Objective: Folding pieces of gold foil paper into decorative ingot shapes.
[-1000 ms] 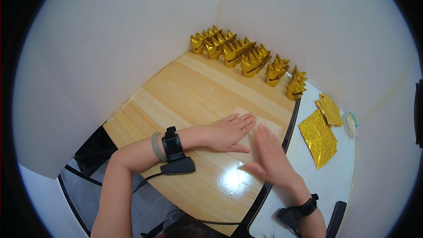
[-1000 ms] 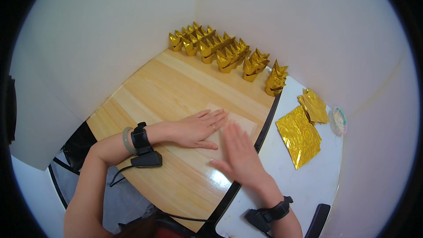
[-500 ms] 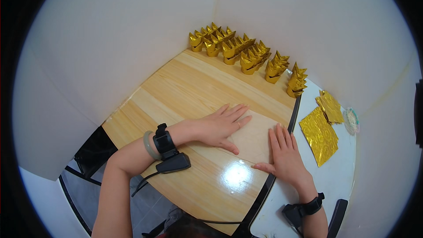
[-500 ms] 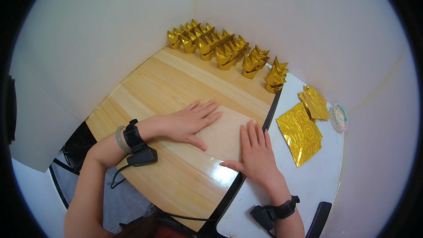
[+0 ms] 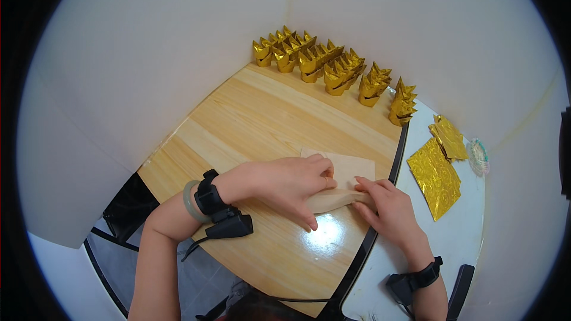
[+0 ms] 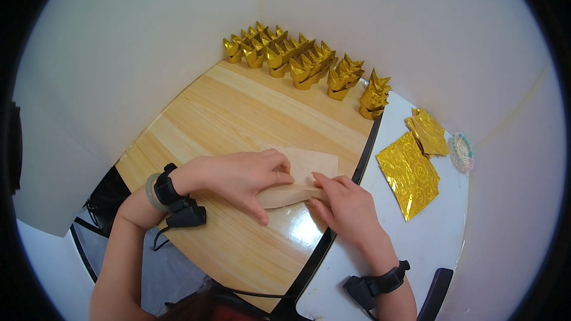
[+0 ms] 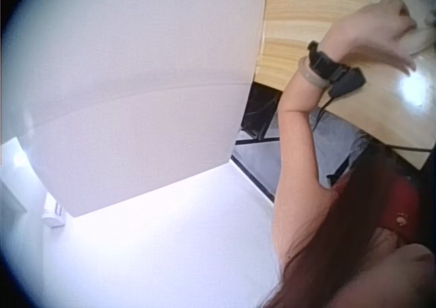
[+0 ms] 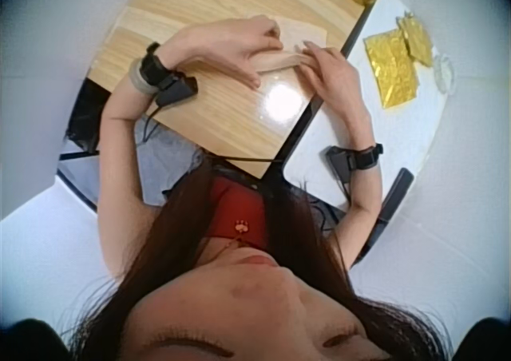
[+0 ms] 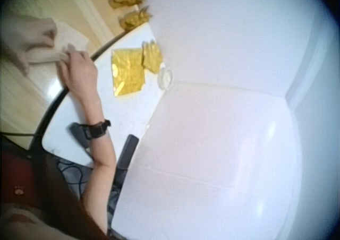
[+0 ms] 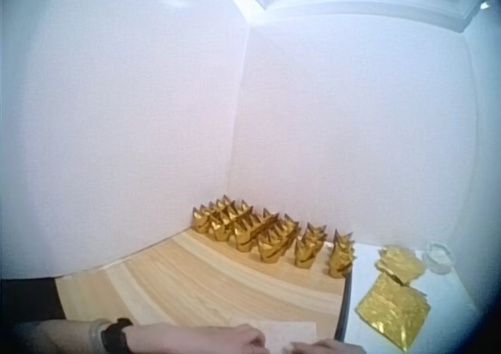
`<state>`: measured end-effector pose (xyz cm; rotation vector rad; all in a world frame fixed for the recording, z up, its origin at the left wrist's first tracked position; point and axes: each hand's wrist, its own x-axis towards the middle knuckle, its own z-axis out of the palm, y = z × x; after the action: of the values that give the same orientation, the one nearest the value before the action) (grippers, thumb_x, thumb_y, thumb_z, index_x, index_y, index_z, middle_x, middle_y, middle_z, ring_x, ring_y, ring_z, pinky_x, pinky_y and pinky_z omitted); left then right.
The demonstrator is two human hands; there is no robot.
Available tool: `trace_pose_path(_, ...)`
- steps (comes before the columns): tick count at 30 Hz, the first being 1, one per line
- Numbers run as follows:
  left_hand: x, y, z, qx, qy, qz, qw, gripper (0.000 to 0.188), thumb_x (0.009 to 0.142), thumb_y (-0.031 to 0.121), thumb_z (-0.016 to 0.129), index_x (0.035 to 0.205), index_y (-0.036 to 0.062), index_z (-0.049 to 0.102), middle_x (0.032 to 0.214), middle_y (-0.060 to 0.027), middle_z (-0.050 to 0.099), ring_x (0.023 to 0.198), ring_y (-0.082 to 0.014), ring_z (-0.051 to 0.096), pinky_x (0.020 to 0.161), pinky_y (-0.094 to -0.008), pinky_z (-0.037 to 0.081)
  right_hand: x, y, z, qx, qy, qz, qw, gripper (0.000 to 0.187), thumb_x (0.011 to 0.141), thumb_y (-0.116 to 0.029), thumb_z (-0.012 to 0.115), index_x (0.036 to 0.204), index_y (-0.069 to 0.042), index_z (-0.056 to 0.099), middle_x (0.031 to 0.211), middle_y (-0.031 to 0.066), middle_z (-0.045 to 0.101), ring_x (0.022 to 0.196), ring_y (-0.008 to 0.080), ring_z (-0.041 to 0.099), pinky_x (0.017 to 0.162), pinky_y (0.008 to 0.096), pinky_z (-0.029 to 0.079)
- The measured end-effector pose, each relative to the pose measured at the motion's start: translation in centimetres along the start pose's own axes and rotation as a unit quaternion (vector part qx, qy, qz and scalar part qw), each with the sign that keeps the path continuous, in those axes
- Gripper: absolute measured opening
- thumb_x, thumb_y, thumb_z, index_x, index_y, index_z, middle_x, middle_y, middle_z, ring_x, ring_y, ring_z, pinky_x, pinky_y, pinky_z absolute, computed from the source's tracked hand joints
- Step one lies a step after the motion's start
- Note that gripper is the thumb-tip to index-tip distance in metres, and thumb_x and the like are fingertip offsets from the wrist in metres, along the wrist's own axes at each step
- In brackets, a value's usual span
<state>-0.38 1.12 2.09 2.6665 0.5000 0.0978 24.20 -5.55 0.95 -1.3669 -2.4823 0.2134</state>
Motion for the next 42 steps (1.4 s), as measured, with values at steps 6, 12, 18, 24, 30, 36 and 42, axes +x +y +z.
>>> trace_pose_path(6, 1.3, -0.2, -0.2, -0.09, 0.029, -0.181, 0.979, 0.056, 0.079, 0.023, 0.068, 0.124, -0.0014, 0.044, 0.113, -0.021, 0.055, 0.101, -0.0338, 0.057, 0.085, -0.0393, 0.046, -0.3, 1.7, 0.6, 0.163, 0.025, 0.131, 0.978, 0.052, 0.087, -0.023, 0.063, 0.131, -0.006, 0.042, 0.103, 0.0101, 0.065, 0.078, 0.024, 0.063, 0.072, 0.0328, 0.051)
trace_pose_path(12, 1.1, -1.6, 2.0, -0.084, 0.205, -0.173, 0.96, 0.056, 0.077, 0.013, 0.068, 0.125, -0.0003, 0.044, 0.116, -0.0224, 0.053, 0.103, -0.036, 0.055, 0.09, -0.0408, 0.045, -0.3, 2.3, 1.1, 0.382, 0.136, 0.202, 0.891, 0.063, 0.089, -0.016, 0.06, 0.14, -0.003, 0.026, 0.125, 0.0162, 0.053, 0.086, 0.0223, 0.062, 0.075, 0.0309, 0.051)
trace_pose_path(18, 1.9, -1.7, 2.6, 0.137, 0.199, -0.075, 0.967, 0.056, 0.082, 0.016, 0.066, 0.129, -0.0036, 0.043, 0.135, -0.0267, 0.036, 0.128, -0.0446, 0.031, 0.105, -0.0461, 0.031, 0.0, 2.0, 1.5, 0.016, 0.144, 0.066, 0.987, 0.065, 0.087, -0.019, 0.063, 0.14, -0.002, 0.03, 0.137, 0.0221, 0.04, 0.123, 0.0329, 0.045, 0.101, 0.0402, 0.039)
trace_pose_path(24, 1.9, -0.9, 5.4, 0.104, 0.039, -0.03, 0.993, 0.075, 0.094, 0.045, 0.044, 0.14, -0.0099, 0.022, 0.147, -0.03, 0.016, 0.139, -0.0425, 0.011, 0.112, -0.0482, 0.019, 0.3, 0.4, 2.3, -0.027, -0.063, -0.053, 0.996, 0.086, 0.085, -0.059, 0.051, 0.139, 0.004, 0.03, 0.145, 0.0218, 0.032, 0.137, 0.0328, 0.028, 0.111, 0.0444, 0.023)
trace_pose_path(30, 1.6, -0.8, 5.3, 0.113, 0.017, -0.038, 0.993, 0.078, 0.093, 0.054, 0.039, 0.145, -0.0005, 0.019, 0.148, -0.0317, 0.012, 0.139, -0.0455, 0.008, 0.108, -0.0612, 0.014, 0.3, 1.4, 2.7, -0.102, -0.063, -0.012, 0.993, 0.088, 0.085, -0.061, 0.05, 0.14, 0.004, 0.029, 0.146, 0.02, 0.03, 0.138, 0.0297, 0.026, 0.111, 0.0448, 0.022)
trace_pose_path(36, 1.5, -0.6, 5.3, 0.132, 0.002, -0.077, 0.988, 0.073, 0.092, 0.057, 0.039, 0.147, 0.0121, 0.021, 0.149, -0.0299, 0.01, 0.137, -0.0497, 0.008, 0.106, -0.0648, 0.014, 0.8, 3.2, 3.1, -0.111, -0.025, 0.072, 0.991, 0.078, 0.088, -0.052, 0.052, 0.14, 0.002, 0.031, 0.146, 0.0187, 0.032, 0.137, 0.03, 0.029, 0.11, 0.0437, 0.024)
trace_pose_path(42, 1.6, -0.7, 5.0, 0.136, -0.009, -0.039, 0.99, 0.076, 0.09, 0.061, 0.039, 0.148, 0.016, 0.02, 0.153, -0.0222, 0.007, 0.139, -0.0464, 0.005, 0.106, -0.0663, 0.011, 0.7, 3.6, 2.2, 0.061, 0.085, 0.097, 0.99, 0.057, 0.081, -0.024, 0.069, 0.127, 0.001, 0.047, 0.124, 0.017, 0.051, 0.116, 0.0314, 0.047, 0.099, 0.0388, 0.037)
